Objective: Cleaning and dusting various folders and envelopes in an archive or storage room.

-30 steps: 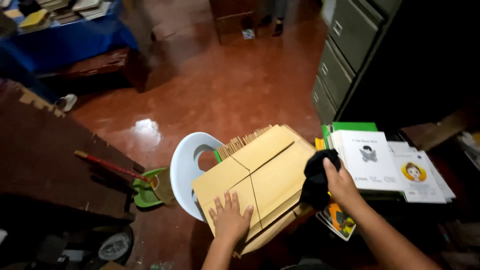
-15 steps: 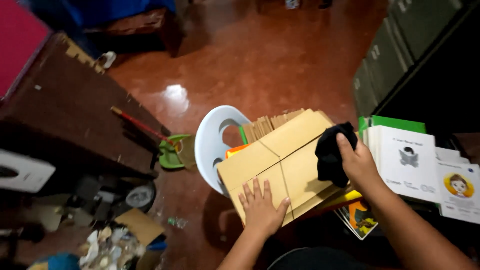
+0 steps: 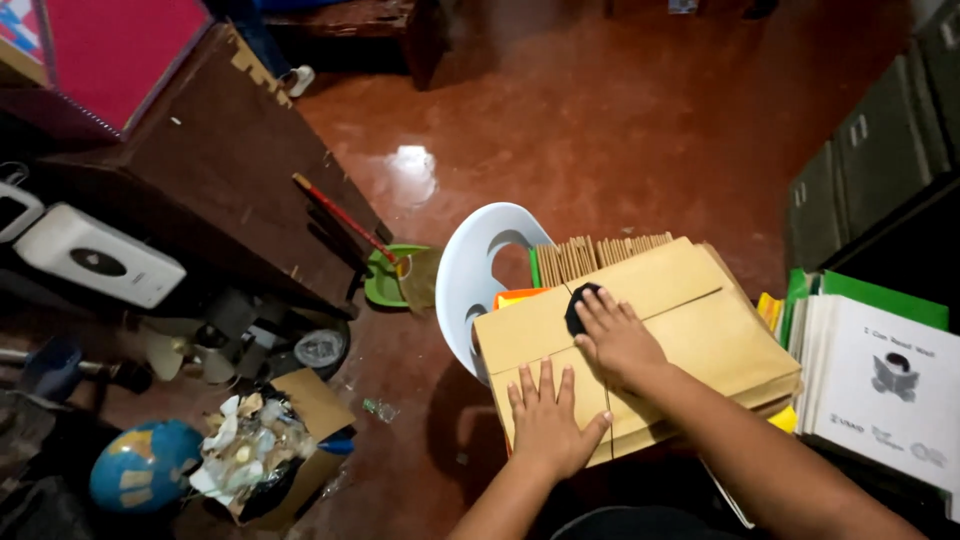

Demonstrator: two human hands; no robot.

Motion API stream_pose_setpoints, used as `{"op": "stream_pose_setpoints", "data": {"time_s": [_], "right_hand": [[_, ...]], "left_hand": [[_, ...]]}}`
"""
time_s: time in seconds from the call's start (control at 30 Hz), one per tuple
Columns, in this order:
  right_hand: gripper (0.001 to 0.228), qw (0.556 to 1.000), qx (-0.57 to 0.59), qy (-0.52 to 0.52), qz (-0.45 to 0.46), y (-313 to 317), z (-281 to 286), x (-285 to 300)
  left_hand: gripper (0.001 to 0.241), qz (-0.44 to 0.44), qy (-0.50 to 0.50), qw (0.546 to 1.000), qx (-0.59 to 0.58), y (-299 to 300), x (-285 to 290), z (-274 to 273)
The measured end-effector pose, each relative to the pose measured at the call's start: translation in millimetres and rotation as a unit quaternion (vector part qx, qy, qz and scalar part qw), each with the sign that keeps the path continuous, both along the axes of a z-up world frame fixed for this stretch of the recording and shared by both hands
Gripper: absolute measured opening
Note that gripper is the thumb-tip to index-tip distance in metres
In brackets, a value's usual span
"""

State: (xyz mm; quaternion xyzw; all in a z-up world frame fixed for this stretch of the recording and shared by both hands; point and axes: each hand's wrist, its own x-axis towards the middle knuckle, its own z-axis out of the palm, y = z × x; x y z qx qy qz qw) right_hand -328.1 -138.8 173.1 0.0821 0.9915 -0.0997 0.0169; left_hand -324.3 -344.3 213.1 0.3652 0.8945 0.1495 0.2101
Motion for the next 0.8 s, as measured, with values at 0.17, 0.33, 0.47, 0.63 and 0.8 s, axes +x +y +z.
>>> {"op": "stream_pose_setpoints", "data": {"time_s": [0.17,0.33,0.47,0.63,0.8], "right_hand": [[0.059,0.997,0.002,-0.050,0.051,23,33,5],[0.054,0.959,-0.148,-0.075,-0.230,54,78,6],[0.068,0.966,0.035,-0.020,-0.255,124,-18,4],[0.050,0.984,0.110,-0.052,-0.133,26,56,-34],[0.038,0.973,0.082,0.005,0.217,-38,30,-51]], "left_hand": [[0.095,0.000,-0.013,1.000,-0.017,1,-1,4],[0.096,-0.002,-0.026,1.000,-0.015,0,-1,10],[0.096,0.000,-0.023,1.000,-0.007,0,0,10],[0.098,0.016,-0.027,0.999,0.002,1,0,7],[0.099,0.002,-0.020,1.000,-0.003,1,0,-4]]}}
